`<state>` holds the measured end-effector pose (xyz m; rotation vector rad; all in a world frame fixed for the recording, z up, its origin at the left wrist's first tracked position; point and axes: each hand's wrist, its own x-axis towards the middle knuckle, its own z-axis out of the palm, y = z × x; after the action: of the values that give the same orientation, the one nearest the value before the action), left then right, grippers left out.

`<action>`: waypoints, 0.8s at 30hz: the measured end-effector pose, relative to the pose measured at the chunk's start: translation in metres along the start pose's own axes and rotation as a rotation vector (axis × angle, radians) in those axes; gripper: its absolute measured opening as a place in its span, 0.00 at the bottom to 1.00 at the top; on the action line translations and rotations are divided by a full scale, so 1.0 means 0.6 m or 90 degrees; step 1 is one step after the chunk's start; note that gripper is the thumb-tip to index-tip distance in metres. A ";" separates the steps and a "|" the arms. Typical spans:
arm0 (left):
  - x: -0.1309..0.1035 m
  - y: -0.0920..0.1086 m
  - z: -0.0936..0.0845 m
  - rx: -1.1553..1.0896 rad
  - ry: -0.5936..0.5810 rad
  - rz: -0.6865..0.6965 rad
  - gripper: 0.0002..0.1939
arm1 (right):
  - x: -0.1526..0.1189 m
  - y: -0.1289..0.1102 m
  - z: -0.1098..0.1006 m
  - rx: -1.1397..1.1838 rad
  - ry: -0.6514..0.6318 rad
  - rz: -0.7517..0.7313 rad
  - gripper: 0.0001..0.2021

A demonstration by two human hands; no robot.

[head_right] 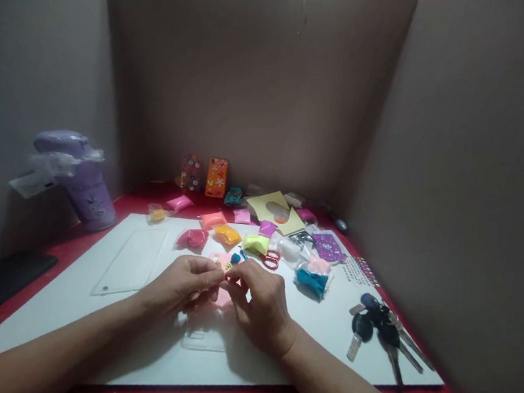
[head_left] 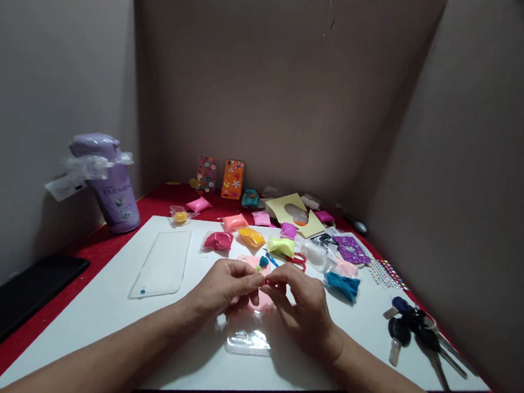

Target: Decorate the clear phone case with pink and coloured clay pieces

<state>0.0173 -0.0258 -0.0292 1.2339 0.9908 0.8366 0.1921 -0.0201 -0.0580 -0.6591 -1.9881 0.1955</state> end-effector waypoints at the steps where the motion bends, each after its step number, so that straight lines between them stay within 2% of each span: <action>1: 0.000 0.000 0.000 0.001 -0.002 -0.002 0.18 | 0.000 0.000 0.000 -0.002 -0.001 0.003 0.01; 3: -0.001 -0.001 0.002 0.006 0.002 0.002 0.19 | 0.000 0.000 -0.001 -0.006 -0.012 0.005 0.00; 7: -0.002 0.001 0.006 0.028 0.021 0.017 0.19 | 0.001 -0.002 -0.002 -0.007 -0.037 0.000 0.06; 15: -0.001 0.002 0.001 0.046 0.001 -0.006 0.20 | -0.002 0.003 -0.001 -0.008 -0.031 0.003 0.01; 19: 0.000 0.000 0.001 0.046 -0.014 0.008 0.21 | -0.002 0.001 -0.002 -0.003 -0.049 0.003 0.05; 24: -0.001 0.002 0.002 0.051 -0.018 0.007 0.20 | 0.000 0.001 0.000 -0.003 -0.026 -0.002 0.03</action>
<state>0.0183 -0.0264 -0.0278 1.3174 1.0031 0.7924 0.1921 -0.0194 -0.0582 -0.6591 -2.0296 0.2043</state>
